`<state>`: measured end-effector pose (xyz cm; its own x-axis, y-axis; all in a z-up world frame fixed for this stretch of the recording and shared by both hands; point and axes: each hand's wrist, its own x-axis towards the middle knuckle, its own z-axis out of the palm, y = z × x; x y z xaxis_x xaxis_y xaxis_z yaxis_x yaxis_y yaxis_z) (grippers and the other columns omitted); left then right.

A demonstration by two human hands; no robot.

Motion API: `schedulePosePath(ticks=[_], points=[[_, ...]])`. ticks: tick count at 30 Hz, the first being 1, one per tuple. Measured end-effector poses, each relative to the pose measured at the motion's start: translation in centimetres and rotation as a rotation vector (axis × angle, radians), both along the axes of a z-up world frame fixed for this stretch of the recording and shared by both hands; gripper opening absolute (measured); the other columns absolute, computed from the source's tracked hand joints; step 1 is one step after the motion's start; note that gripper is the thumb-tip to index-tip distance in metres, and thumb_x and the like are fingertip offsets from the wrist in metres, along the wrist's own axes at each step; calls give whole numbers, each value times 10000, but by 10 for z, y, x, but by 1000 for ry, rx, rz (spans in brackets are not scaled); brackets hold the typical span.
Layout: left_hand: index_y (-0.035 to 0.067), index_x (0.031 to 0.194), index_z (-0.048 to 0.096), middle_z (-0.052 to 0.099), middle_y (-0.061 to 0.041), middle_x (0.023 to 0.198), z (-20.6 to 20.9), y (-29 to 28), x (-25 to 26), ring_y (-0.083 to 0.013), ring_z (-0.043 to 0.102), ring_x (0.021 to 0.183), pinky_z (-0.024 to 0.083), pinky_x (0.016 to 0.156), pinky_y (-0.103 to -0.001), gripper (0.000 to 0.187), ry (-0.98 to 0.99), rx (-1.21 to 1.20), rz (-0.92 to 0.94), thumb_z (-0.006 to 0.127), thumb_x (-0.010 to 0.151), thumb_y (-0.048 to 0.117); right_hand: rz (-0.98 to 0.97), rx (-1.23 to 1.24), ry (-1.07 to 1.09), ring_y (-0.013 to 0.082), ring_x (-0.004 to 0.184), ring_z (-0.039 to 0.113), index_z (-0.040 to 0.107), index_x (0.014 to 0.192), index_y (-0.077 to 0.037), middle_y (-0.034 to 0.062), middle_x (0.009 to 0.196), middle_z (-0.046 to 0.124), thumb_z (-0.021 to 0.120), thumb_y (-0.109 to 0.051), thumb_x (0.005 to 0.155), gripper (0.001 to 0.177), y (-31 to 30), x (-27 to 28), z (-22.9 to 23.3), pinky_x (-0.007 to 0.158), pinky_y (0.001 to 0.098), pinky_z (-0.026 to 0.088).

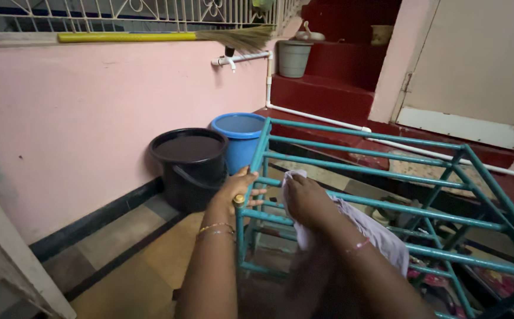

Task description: The person wipes a teal metal rack with a cloth, moving systematically across the bars and joints. The person holds the rack steady with one hand while wiping with the other.

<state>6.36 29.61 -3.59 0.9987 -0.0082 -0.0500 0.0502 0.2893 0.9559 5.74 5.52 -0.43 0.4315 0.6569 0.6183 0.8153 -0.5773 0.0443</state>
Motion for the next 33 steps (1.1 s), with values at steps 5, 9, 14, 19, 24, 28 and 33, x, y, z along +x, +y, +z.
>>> schedulePosePath(ticks=[5, 9, 14, 19, 24, 28, 33], points=[[241, 1594, 325, 359, -89, 1612, -17, 9, 19, -388, 502, 1354, 533, 978, -573, 679, -43, -86, -42, 578, 975, 363, -162, -258, 226, 400, 1125, 662, 667, 1127, -8, 229, 1189, 689, 554, -153, 926, 273, 28, 12, 21, 985, 474, 514], [260, 1562, 352, 483, -103, 1489, -21, 8, 21, -327, 559, 1266, 540, 921, -534, 686, 11, -114, -11, 601, 928, 350, -269, -343, 297, 402, 1031, 699, 713, 1087, -36, 216, 1099, 713, 576, -142, 915, 244, 61, 25, 19, 903, 481, 556], [138, 1518, 521, 593, -68, 1435, -24, 11, 17, -169, 535, 1208, 444, 937, -325, 630, -188, 26, 17, 662, 956, 385, 51, -42, 140, 425, 1127, 653, 663, 1195, -9, 238, 1201, 687, 569, -125, 902, 329, 80, 29, -3, 981, 480, 513], [170, 1506, 512, 577, -40, 1458, -17, -2, -4, -159, 532, 1260, 428, 1004, -326, 621, -173, 53, 47, 624, 931, 377, 193, -169, 213, 443, 1277, 533, 581, 1271, 51, 282, 1400, 553, 565, -133, 924, 393, 53, 8, -2, 1040, 500, 424], [165, 1508, 508, 561, -30, 1441, -21, -7, -11, -195, 532, 1243, 423, 990, -346, 619, -170, -112, 47, 633, 924, 329, 223, -146, 216, 464, 1098, 621, 606, 1273, -7, 277, 1248, 653, 588, -149, 897, 403, 55, -13, 25, 911, 532, 486], [154, 1498, 529, 568, -30, 1425, -23, -6, -10, -159, 557, 1214, 458, 962, -313, 579, -197, -112, 68, 640, 949, 301, 275, 128, 281, 455, 957, 670, 664, 1190, -47, 257, 1053, 713, 608, -138, 839, 367, 57, -33, 35, 814, 522, 536], [129, 1532, 597, 603, -127, 1093, -33, -4, -6, -256, 565, 855, 436, 685, -355, 553, -231, -94, 60, 650, 1001, 276, 73, 184, 585, 399, 875, 713, 663, 980, -46, 212, 914, 722, 617, -155, 854, 173, 52, -50, 19, 788, 457, 552]])
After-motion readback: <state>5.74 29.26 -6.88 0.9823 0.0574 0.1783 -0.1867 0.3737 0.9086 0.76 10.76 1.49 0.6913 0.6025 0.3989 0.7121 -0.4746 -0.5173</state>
